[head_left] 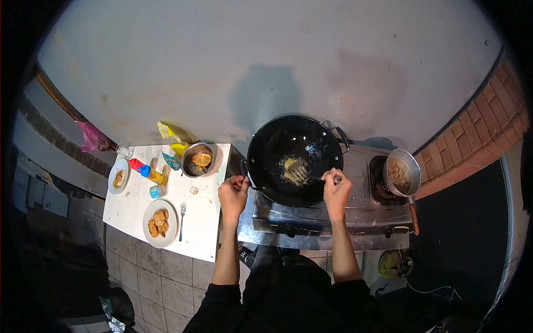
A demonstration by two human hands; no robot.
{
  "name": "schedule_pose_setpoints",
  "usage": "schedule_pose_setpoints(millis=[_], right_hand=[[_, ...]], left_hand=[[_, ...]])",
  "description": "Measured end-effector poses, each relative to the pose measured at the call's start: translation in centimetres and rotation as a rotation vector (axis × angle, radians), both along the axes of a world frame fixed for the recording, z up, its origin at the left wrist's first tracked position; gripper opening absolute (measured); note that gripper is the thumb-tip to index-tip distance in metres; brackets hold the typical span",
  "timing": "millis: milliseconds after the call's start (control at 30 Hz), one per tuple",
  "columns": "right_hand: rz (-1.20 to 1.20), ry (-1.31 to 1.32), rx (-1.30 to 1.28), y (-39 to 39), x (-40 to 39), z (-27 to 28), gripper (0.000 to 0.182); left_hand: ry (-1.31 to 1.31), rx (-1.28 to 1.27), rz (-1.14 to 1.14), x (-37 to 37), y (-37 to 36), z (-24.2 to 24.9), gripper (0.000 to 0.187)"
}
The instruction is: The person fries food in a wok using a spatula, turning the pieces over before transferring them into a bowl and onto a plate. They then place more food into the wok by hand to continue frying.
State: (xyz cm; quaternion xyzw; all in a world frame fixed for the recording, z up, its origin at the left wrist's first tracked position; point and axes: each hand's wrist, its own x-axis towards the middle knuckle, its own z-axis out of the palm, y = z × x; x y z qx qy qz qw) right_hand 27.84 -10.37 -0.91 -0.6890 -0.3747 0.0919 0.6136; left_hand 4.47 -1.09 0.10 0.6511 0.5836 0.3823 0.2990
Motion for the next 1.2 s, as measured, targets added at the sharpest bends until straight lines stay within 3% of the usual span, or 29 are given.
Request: schedule_pose_setpoints(millis=[167,300,467,633,700,733,833,967,1033,1200], right_hand=[[0.11,-0.146,-0.01,0.2,-0.5,-0.5,0.026],[-0.002,0.022,-0.007,0.1,-0.7,0.3,0.024],[0.082,-0.165,0.015,0.4,-1.2,0.3,0.023],[0.139,-0.24,0.117,-0.3,-1.3,3.8,0.019],[0.156,-0.214,0.075,-0.4,-0.8,4.6,0.017],[0.129,-0.142,0.145,0.0,-0.2,3.3,0.016],[0.088,0.045,0.027,-0.3,1.0,0.8,0.023],[0.117,-0.003,0.091,-0.8,-0.3,-1.1,0.033],[0.105,0.268,0.126,-0.9,-1.7,0.2,0.03],[0.102,0.11,0.064,0.2,-1.9,-1.1,0.026]], left_hand=[[0.033,0.018,-0.014,-0.1,0.3,-0.2,0.022],[-0.004,0.009,-0.01,-0.3,0.4,-1.0,0.021],[0.065,0.077,-0.006,-0.4,0.4,-1.1,0.021],[0.143,0.038,-0.023,-0.4,0.1,-0.3,0.025],[0.067,0.04,-0.057,-0.6,0.4,-1.1,0.026],[0.064,0.044,-0.05,-0.6,0.3,-0.8,0.026],[0.105,0.052,-0.045,-0.3,0.0,-0.2,0.026],[0.041,0.042,-0.006,-0.3,-0.4,-0.2,0.024],[0.03,0.061,0.001,-0.3,-0.3,-0.5,0.025],[-0.092,0.156,-0.035,-0.5,-0.2,-0.4,0.025]])
